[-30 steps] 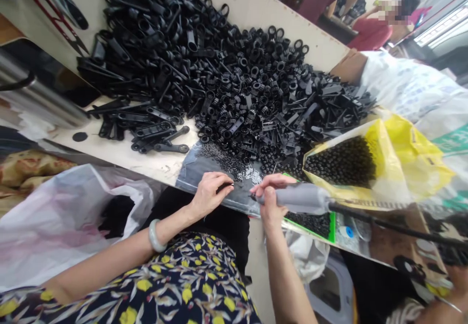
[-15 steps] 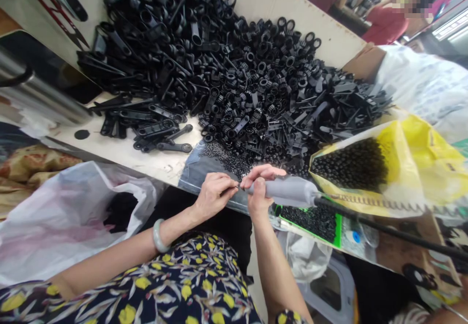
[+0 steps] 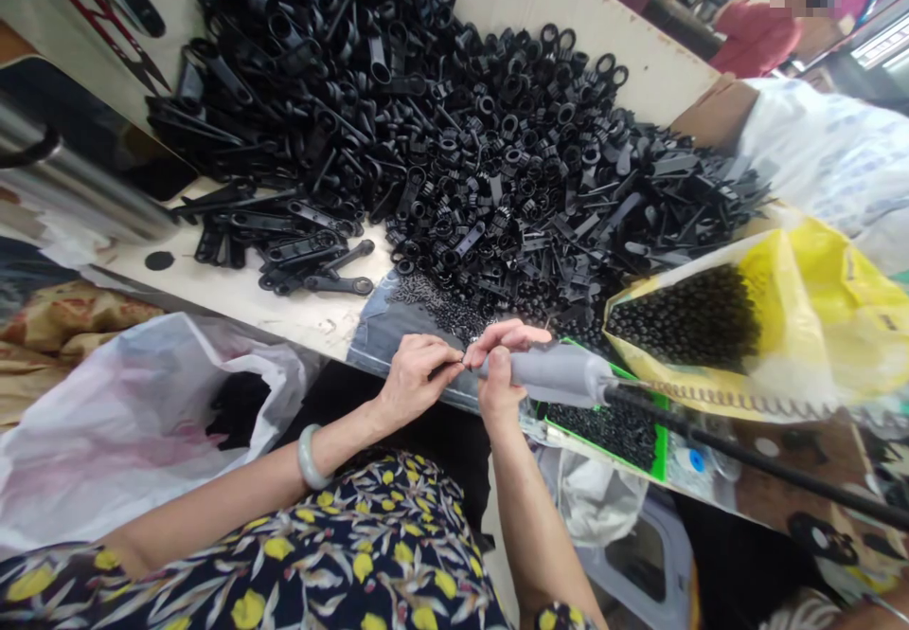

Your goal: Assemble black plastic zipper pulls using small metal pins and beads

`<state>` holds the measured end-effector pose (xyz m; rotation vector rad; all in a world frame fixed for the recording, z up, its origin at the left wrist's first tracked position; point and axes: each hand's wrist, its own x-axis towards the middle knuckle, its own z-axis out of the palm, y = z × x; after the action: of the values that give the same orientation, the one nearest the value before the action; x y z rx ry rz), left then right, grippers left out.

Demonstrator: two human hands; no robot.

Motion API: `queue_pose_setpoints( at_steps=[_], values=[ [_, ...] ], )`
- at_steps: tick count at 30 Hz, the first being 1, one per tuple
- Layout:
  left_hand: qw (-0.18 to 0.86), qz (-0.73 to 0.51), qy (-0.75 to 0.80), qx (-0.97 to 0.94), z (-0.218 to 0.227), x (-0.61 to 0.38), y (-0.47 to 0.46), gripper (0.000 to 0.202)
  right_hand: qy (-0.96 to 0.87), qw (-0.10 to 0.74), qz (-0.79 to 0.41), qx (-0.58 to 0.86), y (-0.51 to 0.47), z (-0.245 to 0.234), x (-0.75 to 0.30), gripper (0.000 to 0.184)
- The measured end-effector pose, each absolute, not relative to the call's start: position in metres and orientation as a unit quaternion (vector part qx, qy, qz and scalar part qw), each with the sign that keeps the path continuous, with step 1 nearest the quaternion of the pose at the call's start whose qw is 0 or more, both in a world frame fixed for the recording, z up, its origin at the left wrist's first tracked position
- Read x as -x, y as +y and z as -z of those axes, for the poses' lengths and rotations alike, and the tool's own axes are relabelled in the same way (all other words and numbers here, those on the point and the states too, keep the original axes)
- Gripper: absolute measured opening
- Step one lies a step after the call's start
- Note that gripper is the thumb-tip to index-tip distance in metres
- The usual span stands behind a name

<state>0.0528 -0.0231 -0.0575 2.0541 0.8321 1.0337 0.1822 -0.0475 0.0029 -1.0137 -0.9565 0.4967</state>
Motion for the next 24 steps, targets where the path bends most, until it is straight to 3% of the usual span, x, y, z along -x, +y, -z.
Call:
queue_pose_setpoints(
  at_steps=[24],
  values=[
    [0.37, -0.396, 0.34, -0.768, 0.0637, -0.0525, -0.0244, 0.011, -0.507, 0.642, -0.299, 0.491, -0.0413, -0.0004, -0.1893, 0.033]
  ],
)
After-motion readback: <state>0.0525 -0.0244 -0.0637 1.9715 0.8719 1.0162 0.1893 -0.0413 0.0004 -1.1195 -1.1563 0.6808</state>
